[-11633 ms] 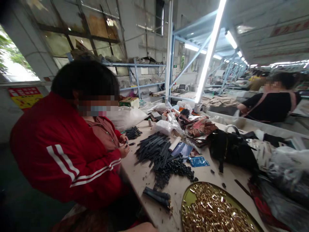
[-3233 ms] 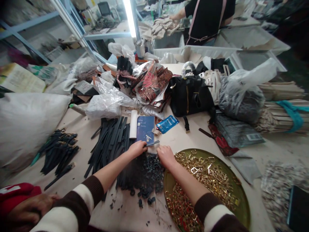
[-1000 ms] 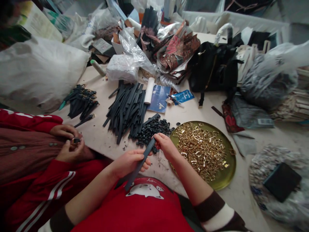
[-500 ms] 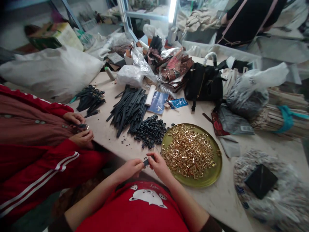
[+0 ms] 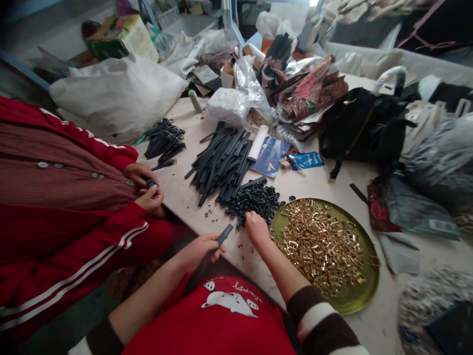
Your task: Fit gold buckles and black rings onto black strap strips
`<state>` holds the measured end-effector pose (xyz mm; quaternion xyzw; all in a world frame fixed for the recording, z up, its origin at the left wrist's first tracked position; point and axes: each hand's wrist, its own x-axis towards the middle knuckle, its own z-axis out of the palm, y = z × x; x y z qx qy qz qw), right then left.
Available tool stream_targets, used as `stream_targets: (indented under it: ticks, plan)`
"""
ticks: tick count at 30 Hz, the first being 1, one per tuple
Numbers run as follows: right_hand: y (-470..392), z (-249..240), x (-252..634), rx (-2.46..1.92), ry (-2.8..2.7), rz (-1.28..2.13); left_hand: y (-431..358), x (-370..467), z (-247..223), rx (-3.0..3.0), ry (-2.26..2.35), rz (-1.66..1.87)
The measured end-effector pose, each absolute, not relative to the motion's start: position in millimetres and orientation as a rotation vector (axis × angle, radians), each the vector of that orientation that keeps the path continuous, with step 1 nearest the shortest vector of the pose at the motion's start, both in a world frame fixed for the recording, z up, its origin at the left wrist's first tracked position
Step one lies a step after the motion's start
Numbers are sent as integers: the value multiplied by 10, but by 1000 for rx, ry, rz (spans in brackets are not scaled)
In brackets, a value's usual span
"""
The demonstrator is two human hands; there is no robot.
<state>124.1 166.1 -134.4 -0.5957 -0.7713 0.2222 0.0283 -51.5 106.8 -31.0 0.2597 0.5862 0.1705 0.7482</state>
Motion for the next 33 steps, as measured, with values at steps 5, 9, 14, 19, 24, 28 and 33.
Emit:
stream_targets:
  ticks: [5, 9, 14, 19, 24, 28, 33]
  plan:
    - [1677, -1194, 1271, -1724, -1800, 1176, 1281, -550, -336, 598, 1249, 340]
    - [1611, -828, 1217, -1375, -790, 1936, 1430, -513, -365, 879, 1320, 365]
    - [1520, -544, 1214, -1170, -262, 2051, 1526, -446, -249, 1175, 1383, 334]
    - [1424, -548, 1307, -1111, -190, 1959, 1481, -335, -112, 1324, 1410, 303]
    - [1195, -511, 1445, -1113, -329, 1871, 1312, -206, 12, 1560, 1410, 198]
    - [928, -440, 1562, -1174, -756, 1798, 1118, -114, 91, 1777, 1338, 57]
    - [599, -375, 1684, -1186, -787, 1838, 811, -30, 64, 1647, 1151, 1]
